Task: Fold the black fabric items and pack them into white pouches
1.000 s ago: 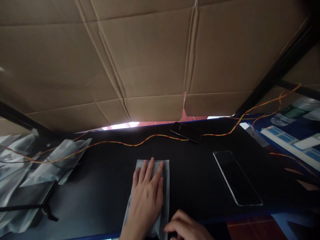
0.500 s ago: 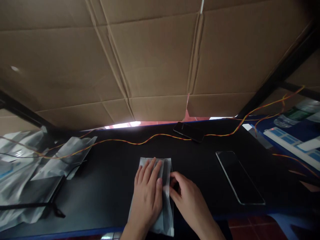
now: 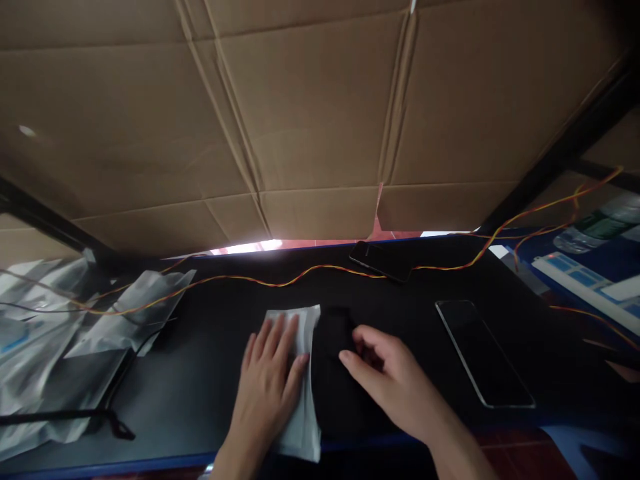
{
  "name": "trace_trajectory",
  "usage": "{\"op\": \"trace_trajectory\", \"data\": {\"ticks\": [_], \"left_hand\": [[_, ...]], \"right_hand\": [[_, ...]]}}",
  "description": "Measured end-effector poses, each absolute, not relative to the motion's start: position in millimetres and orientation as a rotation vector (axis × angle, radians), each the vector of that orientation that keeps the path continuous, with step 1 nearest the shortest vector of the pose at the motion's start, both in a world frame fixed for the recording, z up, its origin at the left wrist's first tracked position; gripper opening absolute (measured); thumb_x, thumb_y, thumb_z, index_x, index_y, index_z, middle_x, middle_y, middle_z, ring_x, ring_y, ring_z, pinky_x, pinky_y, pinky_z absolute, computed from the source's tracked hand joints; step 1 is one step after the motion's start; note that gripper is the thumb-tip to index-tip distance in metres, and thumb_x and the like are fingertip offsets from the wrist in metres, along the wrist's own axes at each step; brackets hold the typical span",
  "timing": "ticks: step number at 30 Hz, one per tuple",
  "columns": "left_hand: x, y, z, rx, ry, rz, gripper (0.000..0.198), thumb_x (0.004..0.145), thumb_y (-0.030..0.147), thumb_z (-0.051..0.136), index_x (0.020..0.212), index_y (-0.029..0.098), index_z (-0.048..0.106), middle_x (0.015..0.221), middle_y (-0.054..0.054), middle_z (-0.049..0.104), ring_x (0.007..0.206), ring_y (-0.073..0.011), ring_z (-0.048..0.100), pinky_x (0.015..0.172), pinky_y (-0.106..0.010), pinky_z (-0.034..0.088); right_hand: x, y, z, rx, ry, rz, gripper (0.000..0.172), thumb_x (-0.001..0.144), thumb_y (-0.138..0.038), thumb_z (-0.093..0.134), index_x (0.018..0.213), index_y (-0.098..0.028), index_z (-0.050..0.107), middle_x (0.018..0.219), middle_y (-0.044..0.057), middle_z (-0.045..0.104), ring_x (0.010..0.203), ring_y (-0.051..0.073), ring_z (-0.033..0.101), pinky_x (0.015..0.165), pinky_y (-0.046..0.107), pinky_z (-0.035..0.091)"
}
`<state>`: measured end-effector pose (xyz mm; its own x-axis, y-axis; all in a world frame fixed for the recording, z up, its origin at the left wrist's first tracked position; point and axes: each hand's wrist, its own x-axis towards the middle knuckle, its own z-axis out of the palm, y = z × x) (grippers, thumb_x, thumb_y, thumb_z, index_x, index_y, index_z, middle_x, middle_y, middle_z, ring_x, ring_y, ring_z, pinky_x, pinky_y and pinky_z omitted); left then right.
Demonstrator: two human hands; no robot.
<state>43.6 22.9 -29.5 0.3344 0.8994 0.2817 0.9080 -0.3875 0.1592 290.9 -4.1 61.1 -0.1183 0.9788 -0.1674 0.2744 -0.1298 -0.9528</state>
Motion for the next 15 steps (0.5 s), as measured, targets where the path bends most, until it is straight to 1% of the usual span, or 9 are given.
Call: {"op": "trace_trajectory", "data": {"ticks": [2, 3, 5, 6, 7, 9, 11, 13, 15], "left_hand": [[25, 30, -32, -2.497, -1.785, -0.473, 0.059, 0.112, 0.047, 0.049, 0.167, 0.027, 0.049, 0.171, -0.014, 0.051, 0.161, -0.0418, 0.043, 0.126, -0.075, 0.033], [15, 34, -32, -2.48, -1.808, -0.452, 0.058, 0.11, 0.047, 0.052, 0.165, 0.028, 0.052, 0.171, -0.014, 0.052, 0.16, -0.0427, 0.043, 0.125, -0.078, 0.031], [-9, 41, -30, -2.446, -1.85, -0.411, 0.057, 0.109, 0.046, 0.052, 0.163, 0.028, 0.055, 0.169, -0.014, 0.055, 0.159, -0.0433, 0.045, 0.125, -0.082, 0.026], [-22, 45, -28, -2.419, -1.873, -0.396, 0.057, 0.108, 0.046, 0.051, 0.162, 0.027, 0.057, 0.167, -0.015, 0.057, 0.159, -0.0449, 0.045, 0.124, -0.085, 0.024], [-36, 49, -27, -2.385, -1.897, -0.385, 0.057, 0.109, 0.046, 0.048, 0.16, 0.024, 0.059, 0.165, -0.017, 0.058, 0.158, -0.0476, 0.045, 0.122, -0.088, 0.023], [-62, 55, -22, -2.319, -1.935, -0.37, 0.057, 0.11, 0.047, 0.042, 0.154, 0.02, 0.065, 0.161, -0.019, 0.062, 0.156, -0.0532, 0.046, 0.118, -0.092, 0.023], [-82, 57, -15, -2.271, -1.949, -0.365, 0.057, 0.111, 0.046, 0.037, 0.148, 0.017, 0.069, 0.155, -0.021, 0.066, 0.152, -0.0563, 0.05, 0.116, -0.093, 0.024], [-89, 55, -8, -2.234, -1.941, -0.376, 0.056, 0.111, 0.043, 0.033, 0.144, 0.017, 0.072, 0.151, -0.021, 0.07, 0.148, -0.0553, 0.054, 0.118, -0.092, 0.023], [-79, 48, 0, -2.228, -1.887, -0.465, 0.052, 0.112, 0.042, 0.035, 0.142, 0.02, 0.071, 0.147, -0.018, 0.073, 0.143, -0.0497, 0.062, 0.123, -0.086, 0.025]], "right_hand": [[312, -10, 65, -1.428, -1.397, 1.325, 0.025, 0.106, -0.047, 0.062, 0.098, -0.025, 0.066, 0.092, 0.0, 0.07, 0.083, 0.017, 0.065, 0.07, 0.025, 0.051], [322, -13, 62, -1.455, -1.415, 1.298, 0.026, 0.106, -0.05, 0.061, 0.098, -0.025, 0.066, 0.093, 0.0, 0.071, 0.083, 0.017, 0.066, 0.071, 0.025, 0.052], [339, -17, 48, -1.614, -1.515, 1.099, 0.029, 0.106, -0.052, 0.059, 0.094, -0.026, 0.064, 0.087, 0.0, 0.071, 0.077, 0.018, 0.067, 0.067, 0.027, 0.052], [345, -19, 37, -1.714, -1.572, 0.951, 0.03, 0.106, -0.053, 0.059, 0.091, -0.027, 0.063, 0.081, 0.0, 0.069, 0.072, 0.019, 0.067, 0.064, 0.028, 0.051], [348, -21, 27, -1.796, -1.589, 0.788, 0.029, 0.104, -0.054, 0.059, 0.093, -0.027, 0.064, 0.08, 0.001, 0.069, 0.069, 0.02, 0.067, 0.062, 0.03, 0.051], [349, -25, 11, -1.857, -1.539, 0.56, 0.031, 0.104, -0.055, 0.057, 0.11, -0.026, 0.066, 0.094, 0.006, 0.073, 0.075, 0.024, 0.07, 0.065, 0.035, 0.056], [339, -29, 6, -1.845, -1.481, 0.342, 0.036, 0.107, -0.053, 0.053, 0.129, -0.025, 0.063, 0.109, 0.01, 0.073, 0.087, 0.027, 0.073, 0.072, 0.039, 0.059], [323, -33, 9, -1.787, -1.505, 0.169, 0.034, 0.112, -0.049, 0.051, 0.136, -0.027, 0.06, 0.114, 0.01, 0.071, 0.097, 0.027, 0.073, 0.08, 0.039, 0.062], [302, -35, 12, -1.721, -1.628, 0.082, 0.033, 0.112, -0.049, 0.053, 0.137, -0.028, 0.06, 0.117, 0.01, 0.071, 0.103, 0.029, 0.074, 0.084, 0.042, 0.064]]}}
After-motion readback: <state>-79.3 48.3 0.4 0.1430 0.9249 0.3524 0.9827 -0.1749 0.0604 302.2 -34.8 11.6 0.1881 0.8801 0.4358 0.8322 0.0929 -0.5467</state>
